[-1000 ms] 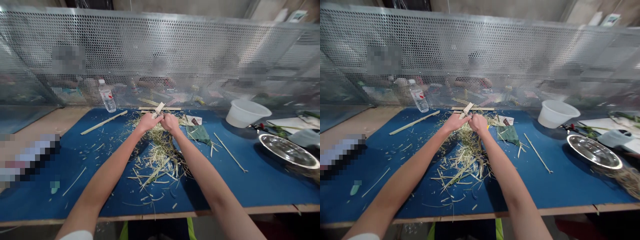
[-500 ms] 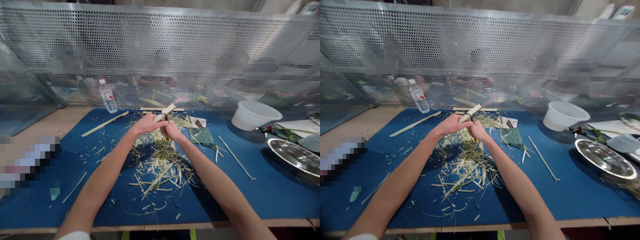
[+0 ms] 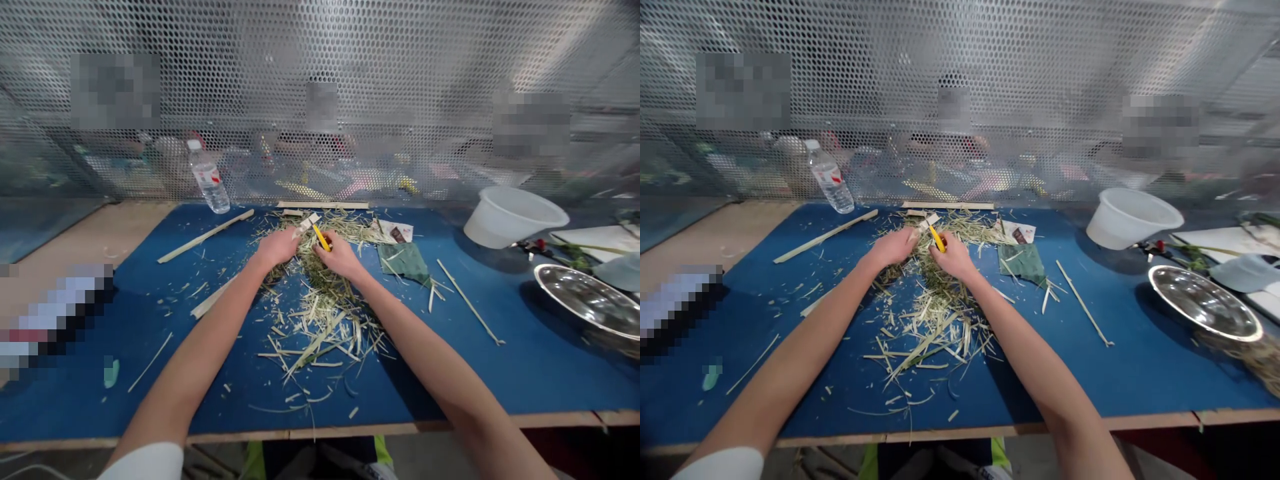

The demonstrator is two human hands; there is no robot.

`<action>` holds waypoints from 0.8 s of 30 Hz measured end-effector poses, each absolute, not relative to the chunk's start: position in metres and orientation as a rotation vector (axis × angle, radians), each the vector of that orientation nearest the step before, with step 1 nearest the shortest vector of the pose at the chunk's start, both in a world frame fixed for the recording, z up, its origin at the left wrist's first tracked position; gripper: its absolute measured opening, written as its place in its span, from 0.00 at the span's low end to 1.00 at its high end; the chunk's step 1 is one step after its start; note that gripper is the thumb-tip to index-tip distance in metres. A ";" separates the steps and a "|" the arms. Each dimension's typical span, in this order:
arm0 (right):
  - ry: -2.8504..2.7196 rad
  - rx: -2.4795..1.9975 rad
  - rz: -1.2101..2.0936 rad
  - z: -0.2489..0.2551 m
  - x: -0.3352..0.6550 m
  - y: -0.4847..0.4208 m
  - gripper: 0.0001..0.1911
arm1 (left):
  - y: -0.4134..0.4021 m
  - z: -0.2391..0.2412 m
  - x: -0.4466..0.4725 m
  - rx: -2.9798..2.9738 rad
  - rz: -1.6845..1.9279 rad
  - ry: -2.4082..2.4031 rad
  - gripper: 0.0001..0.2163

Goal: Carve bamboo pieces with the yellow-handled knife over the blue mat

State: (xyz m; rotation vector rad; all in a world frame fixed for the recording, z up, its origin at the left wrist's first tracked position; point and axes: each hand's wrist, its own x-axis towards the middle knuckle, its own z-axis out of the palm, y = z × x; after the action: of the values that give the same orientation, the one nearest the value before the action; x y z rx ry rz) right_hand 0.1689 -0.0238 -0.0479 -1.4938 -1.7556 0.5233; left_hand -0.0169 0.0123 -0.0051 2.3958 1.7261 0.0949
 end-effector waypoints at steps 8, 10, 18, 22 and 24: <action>-1.939 -1.606 0.483 -0.027 0.199 -0.049 0.20 | 0.005 -0.023 -0.009 2.438 0.050 1.764 0.26; -1.977 -1.562 0.434 -0.036 0.199 -0.058 0.24 | 0.006 -0.025 -0.010 2.449 0.067 1.759 0.28; -2.056 -1.587 0.317 -0.057 0.182 -0.061 0.28 | 0.002 -0.029 -0.008 2.534 0.041 1.723 0.27; -2.126 -1.703 0.277 -0.052 0.180 -0.064 0.28 | 0.002 -0.033 -0.008 2.628 0.008 1.716 0.25; -2.157 -1.801 0.240 -0.047 0.177 -0.068 0.28 | 0.002 -0.035 -0.008 2.680 -0.002 1.701 0.24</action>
State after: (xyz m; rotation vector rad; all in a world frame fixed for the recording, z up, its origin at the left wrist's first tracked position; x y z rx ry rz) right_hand 0.1775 -0.0682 -0.0473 -1.8010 -2.1573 0.2404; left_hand -0.0079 0.0018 -0.0348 2.6799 1.7008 -0.0015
